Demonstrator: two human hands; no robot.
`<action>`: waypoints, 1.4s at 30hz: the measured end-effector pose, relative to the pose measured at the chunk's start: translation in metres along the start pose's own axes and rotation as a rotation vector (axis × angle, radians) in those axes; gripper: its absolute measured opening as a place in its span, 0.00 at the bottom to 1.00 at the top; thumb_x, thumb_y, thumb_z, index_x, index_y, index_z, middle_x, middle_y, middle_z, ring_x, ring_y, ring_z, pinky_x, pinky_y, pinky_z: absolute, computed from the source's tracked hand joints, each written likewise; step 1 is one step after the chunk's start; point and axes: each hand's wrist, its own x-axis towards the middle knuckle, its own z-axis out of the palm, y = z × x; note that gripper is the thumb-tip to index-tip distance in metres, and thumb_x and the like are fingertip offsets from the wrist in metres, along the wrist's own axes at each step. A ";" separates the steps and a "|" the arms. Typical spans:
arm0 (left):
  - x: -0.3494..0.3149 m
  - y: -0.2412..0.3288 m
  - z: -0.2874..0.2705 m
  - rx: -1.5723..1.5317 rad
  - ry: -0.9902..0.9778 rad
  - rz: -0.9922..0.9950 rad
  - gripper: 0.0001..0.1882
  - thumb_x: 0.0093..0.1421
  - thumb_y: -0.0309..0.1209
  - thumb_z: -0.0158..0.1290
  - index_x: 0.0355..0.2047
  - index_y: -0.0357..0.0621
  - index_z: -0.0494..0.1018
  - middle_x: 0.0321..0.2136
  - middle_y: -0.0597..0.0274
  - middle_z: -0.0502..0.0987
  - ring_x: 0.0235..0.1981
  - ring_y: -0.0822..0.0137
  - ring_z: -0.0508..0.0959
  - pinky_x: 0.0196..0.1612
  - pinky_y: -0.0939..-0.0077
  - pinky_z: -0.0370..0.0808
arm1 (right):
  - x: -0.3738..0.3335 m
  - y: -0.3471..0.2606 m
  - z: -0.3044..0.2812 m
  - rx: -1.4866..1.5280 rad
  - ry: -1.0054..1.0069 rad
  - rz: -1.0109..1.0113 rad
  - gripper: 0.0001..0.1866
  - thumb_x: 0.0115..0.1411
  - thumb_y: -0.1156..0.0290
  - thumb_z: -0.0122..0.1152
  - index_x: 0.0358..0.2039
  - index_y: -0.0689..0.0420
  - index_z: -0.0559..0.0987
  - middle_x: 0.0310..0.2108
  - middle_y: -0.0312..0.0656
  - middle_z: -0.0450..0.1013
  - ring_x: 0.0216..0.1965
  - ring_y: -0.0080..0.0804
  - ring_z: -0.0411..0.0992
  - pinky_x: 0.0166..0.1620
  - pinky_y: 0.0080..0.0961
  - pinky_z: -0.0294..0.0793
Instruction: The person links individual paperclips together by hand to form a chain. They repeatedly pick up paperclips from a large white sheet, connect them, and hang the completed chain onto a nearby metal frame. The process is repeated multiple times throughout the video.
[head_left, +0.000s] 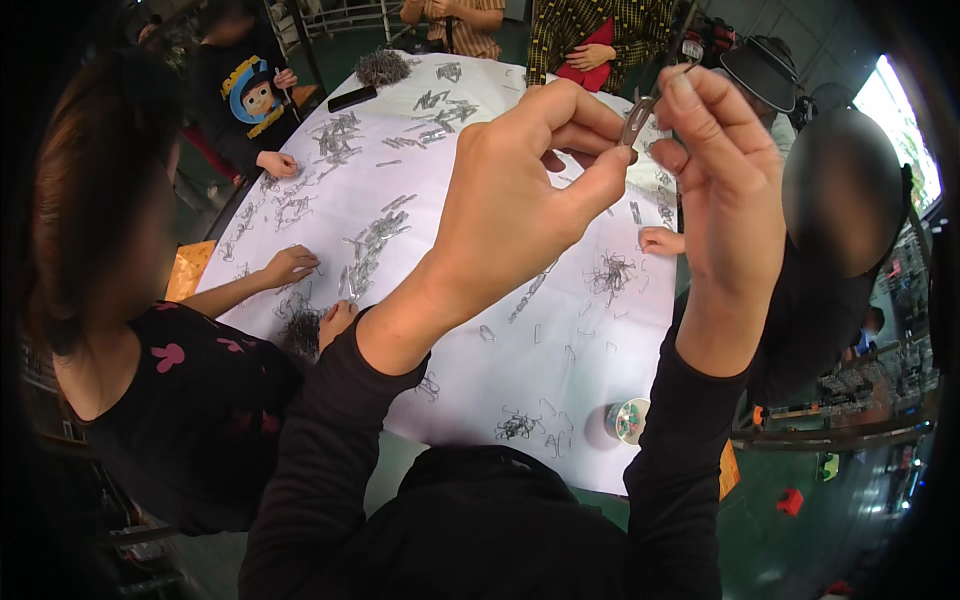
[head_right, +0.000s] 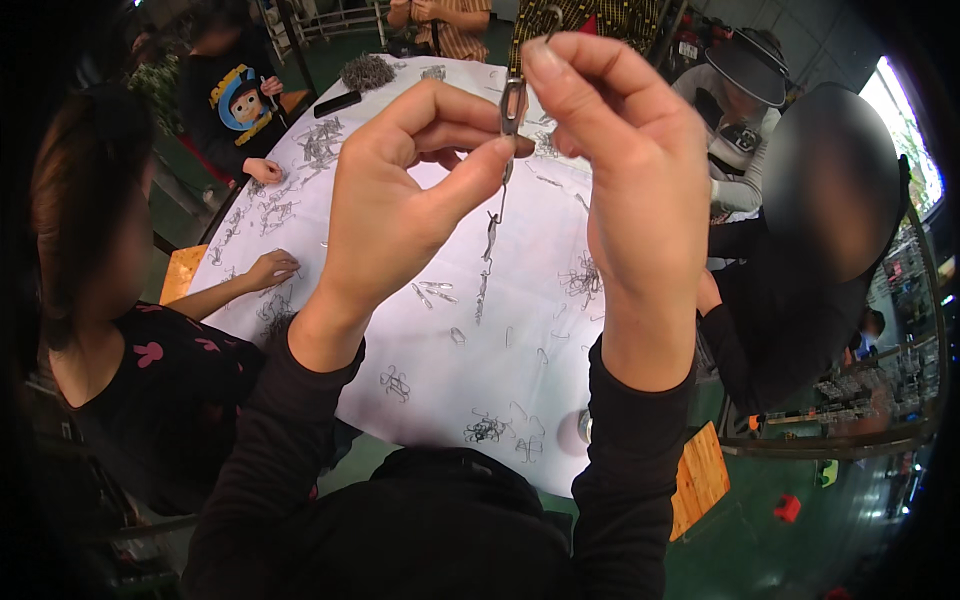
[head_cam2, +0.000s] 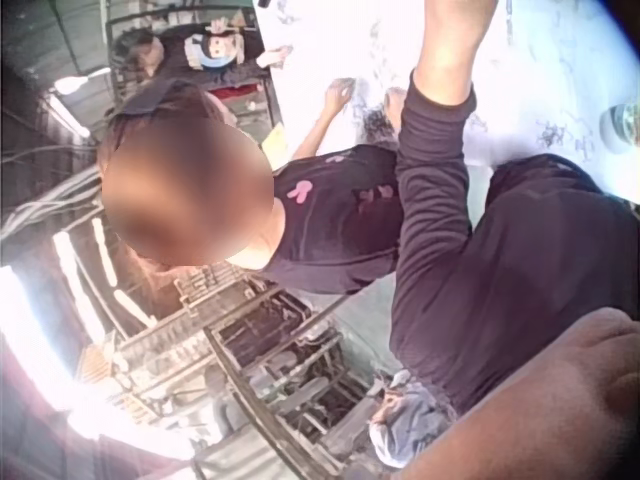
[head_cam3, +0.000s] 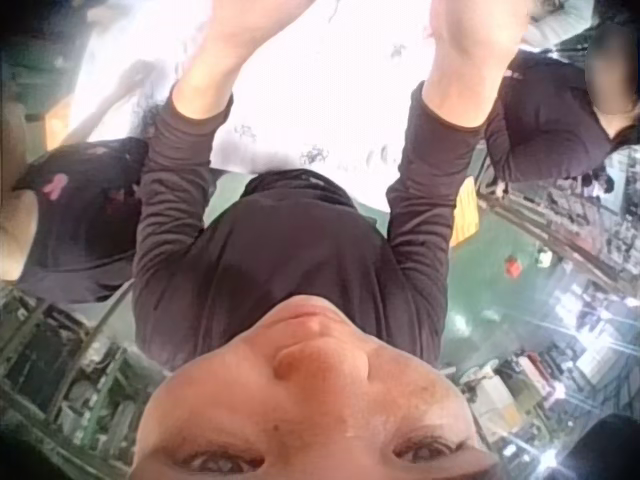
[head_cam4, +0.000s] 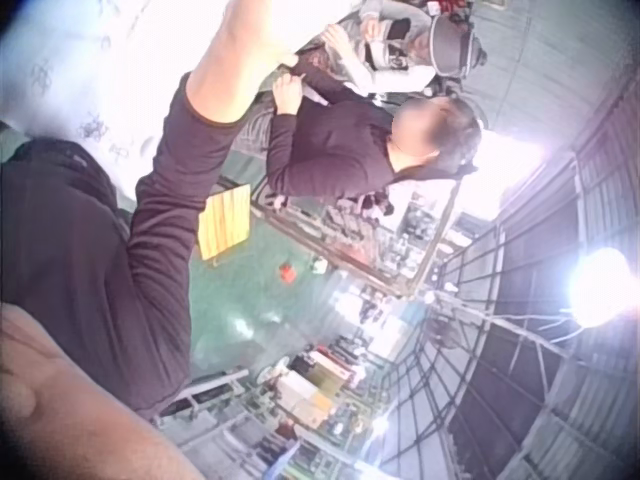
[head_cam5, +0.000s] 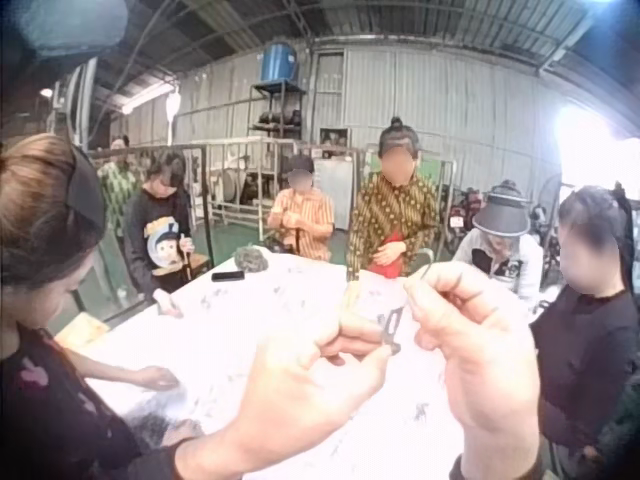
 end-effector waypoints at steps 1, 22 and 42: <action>-0.002 -0.004 0.000 -0.030 -0.005 0.003 0.07 0.55 0.24 0.54 0.34 0.35 0.71 0.28 0.62 0.78 0.31 0.77 0.77 0.34 0.85 0.71 | 0.000 0.000 -0.001 -0.011 -0.037 -0.018 0.11 0.55 0.71 0.60 0.37 0.63 0.76 0.30 0.33 0.71 0.28 0.14 0.63 0.32 0.11 0.60; -0.201 -0.342 0.002 0.960 -0.671 -0.439 0.05 0.52 0.30 0.52 0.28 0.45 0.73 0.30 0.61 0.76 0.35 0.61 0.74 0.39 0.62 0.70 | 0.001 -0.027 -0.059 -0.097 -0.258 -0.125 0.18 0.62 0.70 0.44 0.49 0.68 0.68 0.52 0.50 0.62 0.44 0.27 0.64 0.45 0.22 0.63; 0.061 0.018 -0.021 -0.486 -0.033 -0.047 0.10 0.54 0.25 0.56 0.36 0.32 0.72 0.29 0.61 0.77 0.29 0.78 0.75 0.36 0.87 0.72 | -0.007 0.002 0.001 -0.221 0.002 -0.127 0.06 0.53 0.75 0.61 0.30 0.64 0.77 0.31 0.33 0.70 0.31 0.16 0.66 0.34 0.11 0.62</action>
